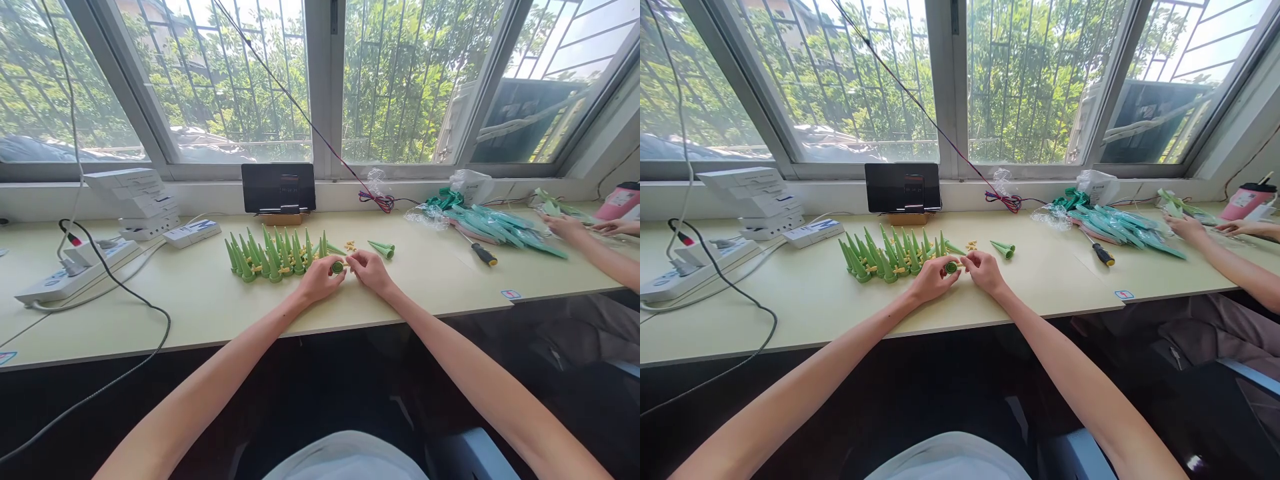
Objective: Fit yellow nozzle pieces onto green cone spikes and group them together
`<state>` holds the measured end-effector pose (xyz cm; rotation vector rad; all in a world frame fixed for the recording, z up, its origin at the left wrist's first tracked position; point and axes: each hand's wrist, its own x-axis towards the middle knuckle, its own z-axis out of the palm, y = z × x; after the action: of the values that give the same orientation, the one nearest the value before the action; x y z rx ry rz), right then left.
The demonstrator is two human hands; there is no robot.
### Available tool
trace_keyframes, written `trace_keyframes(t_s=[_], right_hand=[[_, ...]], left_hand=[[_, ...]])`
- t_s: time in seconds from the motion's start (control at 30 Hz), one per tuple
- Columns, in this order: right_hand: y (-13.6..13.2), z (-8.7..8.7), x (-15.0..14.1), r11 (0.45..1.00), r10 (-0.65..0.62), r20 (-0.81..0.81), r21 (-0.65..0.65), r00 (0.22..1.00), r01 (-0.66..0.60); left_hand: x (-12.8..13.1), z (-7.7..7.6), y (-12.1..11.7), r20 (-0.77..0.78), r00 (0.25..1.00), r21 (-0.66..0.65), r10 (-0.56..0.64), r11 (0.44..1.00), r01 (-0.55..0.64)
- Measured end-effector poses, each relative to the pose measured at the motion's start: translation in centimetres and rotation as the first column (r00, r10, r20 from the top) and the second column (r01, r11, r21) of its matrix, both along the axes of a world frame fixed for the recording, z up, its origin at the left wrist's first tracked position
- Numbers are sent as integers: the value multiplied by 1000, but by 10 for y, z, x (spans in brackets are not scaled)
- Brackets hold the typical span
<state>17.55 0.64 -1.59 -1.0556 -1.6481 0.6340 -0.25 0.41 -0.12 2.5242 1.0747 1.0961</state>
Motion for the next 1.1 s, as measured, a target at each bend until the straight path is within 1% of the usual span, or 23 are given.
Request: trace_keyframes(t_s=[0.17, 0.4, 0.6, 0.77, 0.93, 1.1], right_hand=[[-1, 0, 0, 999, 39, -12, 22, 999, -39], [1, -1, 1, 998, 64, 3, 14, 998, -64], [-1, 1, 0, 1000, -7, 98, 1, 995, 7], [-1, 2, -1, 998, -63, 144, 24, 988, 60], [-2, 2, -1, 999, -36, 114, -27, 993, 39], [-1, 1, -1, 998, -26, 115, -46, 993, 31]], left_hand=[[0, -1, 1, 36, 997, -20, 61, 998, -61], [0, -1, 1, 36, 997, -4, 61, 998, -61], [0, -2, 1, 28, 1000, -6, 11, 1000, -11], [0, -1, 1, 21, 1000, -4, 3, 1000, -2], [0, -1, 1, 12, 1000, -12, 4, 1000, -4], [0, 0, 1, 13, 1000, -24, 17, 1000, -17]])
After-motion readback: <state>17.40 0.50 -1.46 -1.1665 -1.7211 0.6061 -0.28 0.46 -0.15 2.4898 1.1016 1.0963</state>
